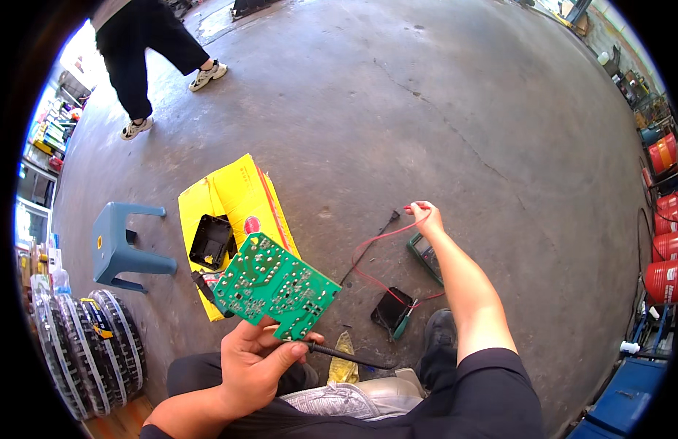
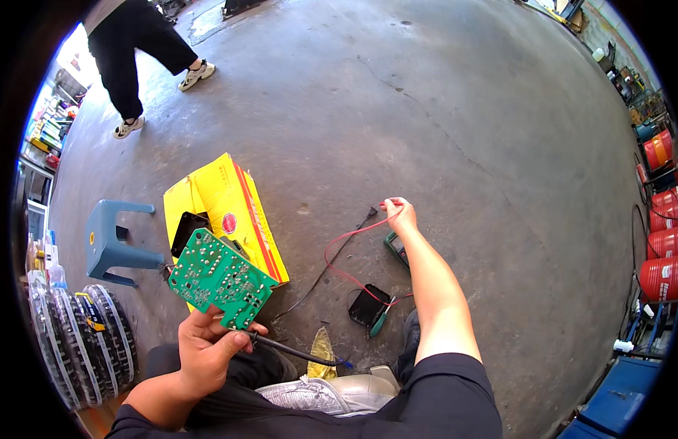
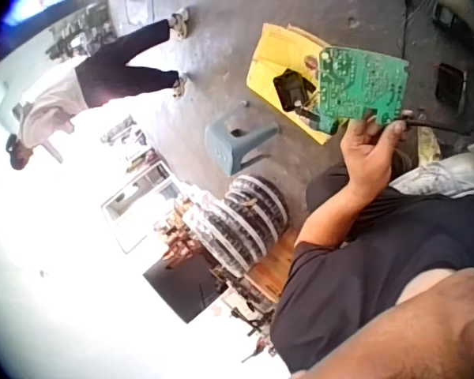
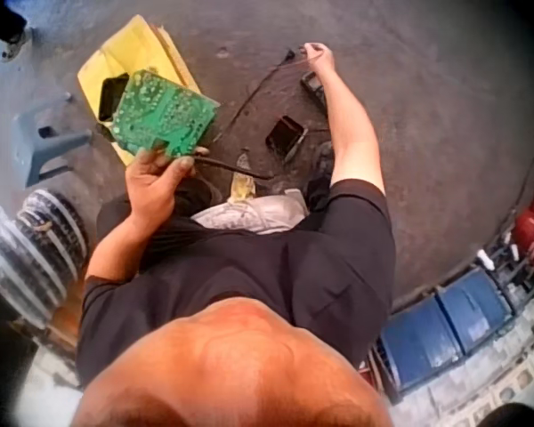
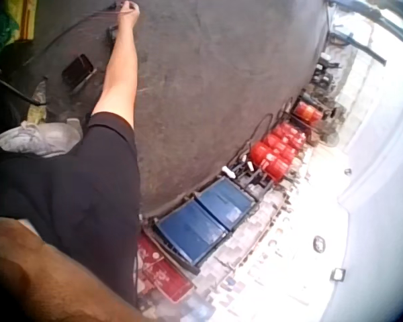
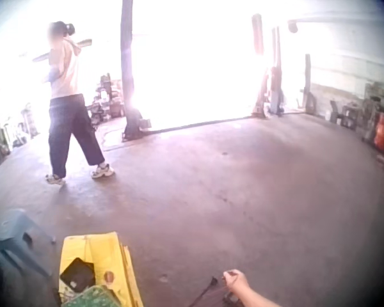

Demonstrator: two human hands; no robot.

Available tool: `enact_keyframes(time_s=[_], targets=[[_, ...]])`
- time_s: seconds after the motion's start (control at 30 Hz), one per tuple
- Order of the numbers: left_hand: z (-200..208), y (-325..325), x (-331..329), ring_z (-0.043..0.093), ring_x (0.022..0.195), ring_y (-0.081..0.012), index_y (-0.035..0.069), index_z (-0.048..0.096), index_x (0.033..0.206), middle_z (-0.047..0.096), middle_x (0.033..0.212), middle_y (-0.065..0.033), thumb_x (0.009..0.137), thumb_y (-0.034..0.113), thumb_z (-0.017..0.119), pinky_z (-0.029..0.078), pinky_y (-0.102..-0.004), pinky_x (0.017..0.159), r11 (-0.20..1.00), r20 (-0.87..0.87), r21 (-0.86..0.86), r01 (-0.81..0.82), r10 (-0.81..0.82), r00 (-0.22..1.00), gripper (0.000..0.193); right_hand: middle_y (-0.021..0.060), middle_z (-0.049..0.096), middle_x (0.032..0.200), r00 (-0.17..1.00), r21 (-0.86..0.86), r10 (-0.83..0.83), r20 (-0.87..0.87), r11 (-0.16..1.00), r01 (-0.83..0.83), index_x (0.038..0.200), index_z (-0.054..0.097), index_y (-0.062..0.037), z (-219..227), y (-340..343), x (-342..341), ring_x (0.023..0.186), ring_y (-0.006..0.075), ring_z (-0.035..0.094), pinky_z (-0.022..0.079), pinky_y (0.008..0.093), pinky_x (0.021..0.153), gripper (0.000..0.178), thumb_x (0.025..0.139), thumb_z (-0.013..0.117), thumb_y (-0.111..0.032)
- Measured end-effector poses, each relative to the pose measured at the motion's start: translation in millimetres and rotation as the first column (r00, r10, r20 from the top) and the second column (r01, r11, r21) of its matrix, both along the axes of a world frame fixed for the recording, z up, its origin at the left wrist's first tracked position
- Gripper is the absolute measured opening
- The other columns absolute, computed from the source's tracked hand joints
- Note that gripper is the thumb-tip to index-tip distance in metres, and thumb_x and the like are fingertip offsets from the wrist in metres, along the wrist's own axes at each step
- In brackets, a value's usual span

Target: The person tests a green circuit board using a multimeter probe by hand while sitting in a service bay. They hold the board and touch various points with the red probe, then turn the board over to inspect the other side.

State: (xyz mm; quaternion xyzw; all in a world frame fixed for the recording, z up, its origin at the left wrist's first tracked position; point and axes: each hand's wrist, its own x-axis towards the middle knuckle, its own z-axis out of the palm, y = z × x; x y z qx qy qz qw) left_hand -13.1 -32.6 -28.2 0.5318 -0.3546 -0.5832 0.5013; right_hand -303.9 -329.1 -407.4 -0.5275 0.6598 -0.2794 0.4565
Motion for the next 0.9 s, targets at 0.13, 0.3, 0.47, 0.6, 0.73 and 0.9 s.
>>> enact_keyframes(time_s=[0.13,0.3,0.47,0.6,0.73,0.9], targets=[[-6,-8,-2,0.071,0.102,-0.0291,-0.004,0.05,0.134,0.068,0.118,-0.0156,0.09,-0.011,0.063,0.056,-0.0284,0.073,0.997,-0.017,0.075,-0.035,0.036,0.999,0.047,0.0096,0.077,0.096,0.999,-0.013,0.024,-0.038,1.0,-0.024,0.106,0.073,-0.005,-27,-9,4,0.091,0.0205,0.072,0.054,0.0321,0.083,0.026,0.092,0.068,-0.027],[-18,-14,1,0.072,0.095,-0.0289,-0.002,0.047,0.137,0.066,0.124,-0.0156,0.088,-0.002,0.069,0.057,-0.0268,0.063,0.991,0.028,0.121,-0.056,0.053,0.998,0.053,0.0135,0.075,0.099,0.987,-0.057,0.022,-0.161,0.998,-0.031,0.106,0.075,-0.008,-42,-12,1,0.093,0.0257,0.072,0.054,0.0349,0.082,0.026,0.09,0.071,-0.027],[-24,-14,3,0.073,0.093,-0.0292,-0.002,0.048,0.137,0.067,0.121,-0.0152,0.089,0.001,0.071,0.056,-0.0263,0.062,0.988,0.055,0.147,-0.052,0.044,0.998,0.053,0.013,0.075,0.098,0.985,-0.059,0.018,-0.171,0.998,-0.029,0.106,0.076,-0.0101,-43,-11,-4,0.093,0.0265,0.073,0.055,0.0351,0.082,0.025,0.09,0.071,-0.028],[-26,-16,3,0.073,0.091,-0.0284,-0.002,0.048,0.136,0.068,0.118,-0.0152,0.089,0.001,0.071,0.055,-0.0261,0.062,0.986,0.059,0.156,-0.061,0.052,0.997,0.052,0.0126,0.076,0.097,0.98,-0.072,0.024,-0.197,0.997,-0.039,0.105,0.076,-0.0107,-45,-12,-6,0.092,0.026,0.073,0.055,0.0348,0.082,0.024,0.09,0.071,-0.029],[-25,-18,4,0.071,0.099,-0.0298,-0.004,0.049,0.134,0.068,0.117,-0.0155,0.089,-0.009,0.066,0.056,-0.0265,0.068,0.984,-0.014,0.162,-0.078,0.082,0.997,0.048,0.0128,0.076,0.097,0.98,-0.075,0.055,-0.189,0.995,-0.07,0.105,0.076,-0.0104,-50,-13,-5,0.092,0.0259,0.073,0.055,0.0346,0.082,0.025,0.09,0.071,-0.029],[-24,-12,3,0.071,0.099,-0.0298,-0.003,0.05,0.132,0.069,0.115,-0.0159,0.089,-0.009,0.067,0.057,-0.0279,0.071,0.987,0.006,0.152,-0.056,0.055,0.998,0.047,0.0125,0.076,0.098,0.986,-0.05,0.065,-0.151,0.996,-0.073,0.105,0.076,-0.0091,-54,-9,-13,0.092,0.0246,0.072,0.054,0.0341,0.082,0.023,0.089,0.072,-0.026]])
